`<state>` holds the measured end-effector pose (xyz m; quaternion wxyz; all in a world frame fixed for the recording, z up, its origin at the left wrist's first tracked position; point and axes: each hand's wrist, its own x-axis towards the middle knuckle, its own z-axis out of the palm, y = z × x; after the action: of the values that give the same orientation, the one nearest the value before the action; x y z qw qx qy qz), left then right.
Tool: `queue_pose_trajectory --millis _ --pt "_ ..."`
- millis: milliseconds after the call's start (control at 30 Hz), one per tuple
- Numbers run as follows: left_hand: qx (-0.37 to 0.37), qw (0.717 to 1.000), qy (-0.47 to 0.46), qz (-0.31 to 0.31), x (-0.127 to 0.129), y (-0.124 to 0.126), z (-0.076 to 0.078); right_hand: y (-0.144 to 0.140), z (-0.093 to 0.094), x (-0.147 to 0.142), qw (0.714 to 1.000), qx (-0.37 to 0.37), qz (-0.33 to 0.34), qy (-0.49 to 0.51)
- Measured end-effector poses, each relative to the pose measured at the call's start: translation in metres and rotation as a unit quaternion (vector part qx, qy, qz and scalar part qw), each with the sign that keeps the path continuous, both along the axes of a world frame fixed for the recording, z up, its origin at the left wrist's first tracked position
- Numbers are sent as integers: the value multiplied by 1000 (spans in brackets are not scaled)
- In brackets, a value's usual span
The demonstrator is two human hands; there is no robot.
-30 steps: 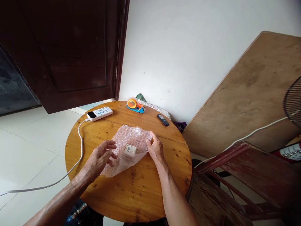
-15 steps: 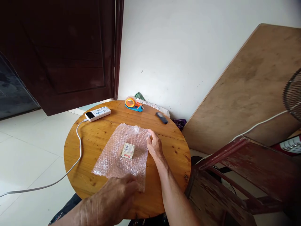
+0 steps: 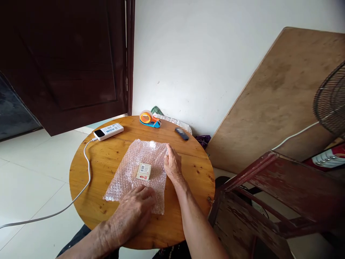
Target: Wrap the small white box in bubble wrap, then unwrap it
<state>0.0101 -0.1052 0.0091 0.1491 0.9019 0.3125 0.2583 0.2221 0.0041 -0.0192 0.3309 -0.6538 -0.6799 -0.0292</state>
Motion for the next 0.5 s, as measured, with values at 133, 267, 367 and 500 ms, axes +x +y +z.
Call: queue_pose_trajectory --millis 133,267,367,500 --pt "2 999 -35 13 7 0 -18 -5 8 -2 995 -60 -68 -27" --pt "-5 999 -34 29 8 1 -20 -12 29 1 997 -14 -32 62" --pt "-5 999 -18 35 9 -1 -19 -23 47 -7 976 -68 159 135" --pt "5 999 -15 47 10 -2 -17 -38 60 -32 954 -147 258 46"
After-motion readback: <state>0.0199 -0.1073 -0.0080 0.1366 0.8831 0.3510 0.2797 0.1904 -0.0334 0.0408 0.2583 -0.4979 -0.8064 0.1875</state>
